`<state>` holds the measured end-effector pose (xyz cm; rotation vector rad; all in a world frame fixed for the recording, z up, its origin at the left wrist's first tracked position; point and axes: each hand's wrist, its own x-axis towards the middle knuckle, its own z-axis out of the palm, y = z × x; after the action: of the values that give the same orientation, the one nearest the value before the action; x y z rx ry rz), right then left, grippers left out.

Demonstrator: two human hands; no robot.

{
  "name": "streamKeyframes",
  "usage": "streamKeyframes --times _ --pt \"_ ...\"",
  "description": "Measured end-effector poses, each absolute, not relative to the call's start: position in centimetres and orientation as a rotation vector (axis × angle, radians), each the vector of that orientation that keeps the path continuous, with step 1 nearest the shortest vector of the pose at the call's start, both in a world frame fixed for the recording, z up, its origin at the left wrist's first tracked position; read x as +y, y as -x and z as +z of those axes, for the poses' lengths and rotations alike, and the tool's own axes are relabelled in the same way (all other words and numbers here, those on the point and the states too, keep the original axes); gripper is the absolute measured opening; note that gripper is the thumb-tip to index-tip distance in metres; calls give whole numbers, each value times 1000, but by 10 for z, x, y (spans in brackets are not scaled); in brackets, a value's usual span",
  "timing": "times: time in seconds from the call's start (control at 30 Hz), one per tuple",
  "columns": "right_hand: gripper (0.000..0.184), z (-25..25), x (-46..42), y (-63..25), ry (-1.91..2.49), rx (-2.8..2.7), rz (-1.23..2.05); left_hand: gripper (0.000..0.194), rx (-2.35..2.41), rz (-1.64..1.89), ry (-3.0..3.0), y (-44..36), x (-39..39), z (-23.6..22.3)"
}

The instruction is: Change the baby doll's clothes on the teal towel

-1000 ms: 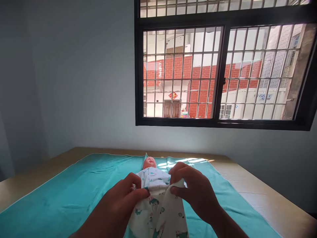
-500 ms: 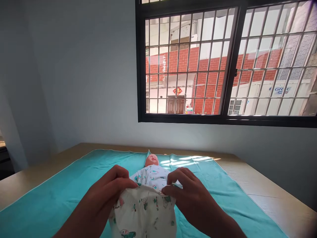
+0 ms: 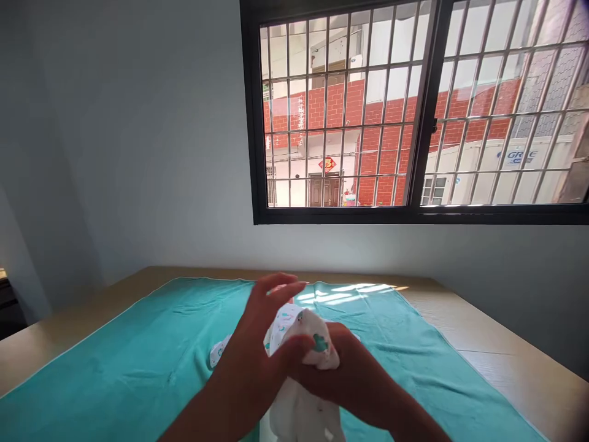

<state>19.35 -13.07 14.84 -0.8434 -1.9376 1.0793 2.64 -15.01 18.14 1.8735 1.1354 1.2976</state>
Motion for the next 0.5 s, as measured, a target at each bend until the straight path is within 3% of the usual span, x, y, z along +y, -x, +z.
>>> streamKeyframes --times 0.13,0.27,0.4,0.5 --pt "14 165 -129 -201 776 -1871 1238 41 1001 937 -1779 -22 -153 182" --pt "23 166 -116 -201 547 -1962 1356 24 1048 947 -1579 -10 -153 175" --pt "46 156 -107 -221 233 -1850 1432 51 990 1339 -1242 19 -163 168" --pt "43 157 -114 -241 229 -1676 1232 56 1079 1416 -1181 46 -178 163"
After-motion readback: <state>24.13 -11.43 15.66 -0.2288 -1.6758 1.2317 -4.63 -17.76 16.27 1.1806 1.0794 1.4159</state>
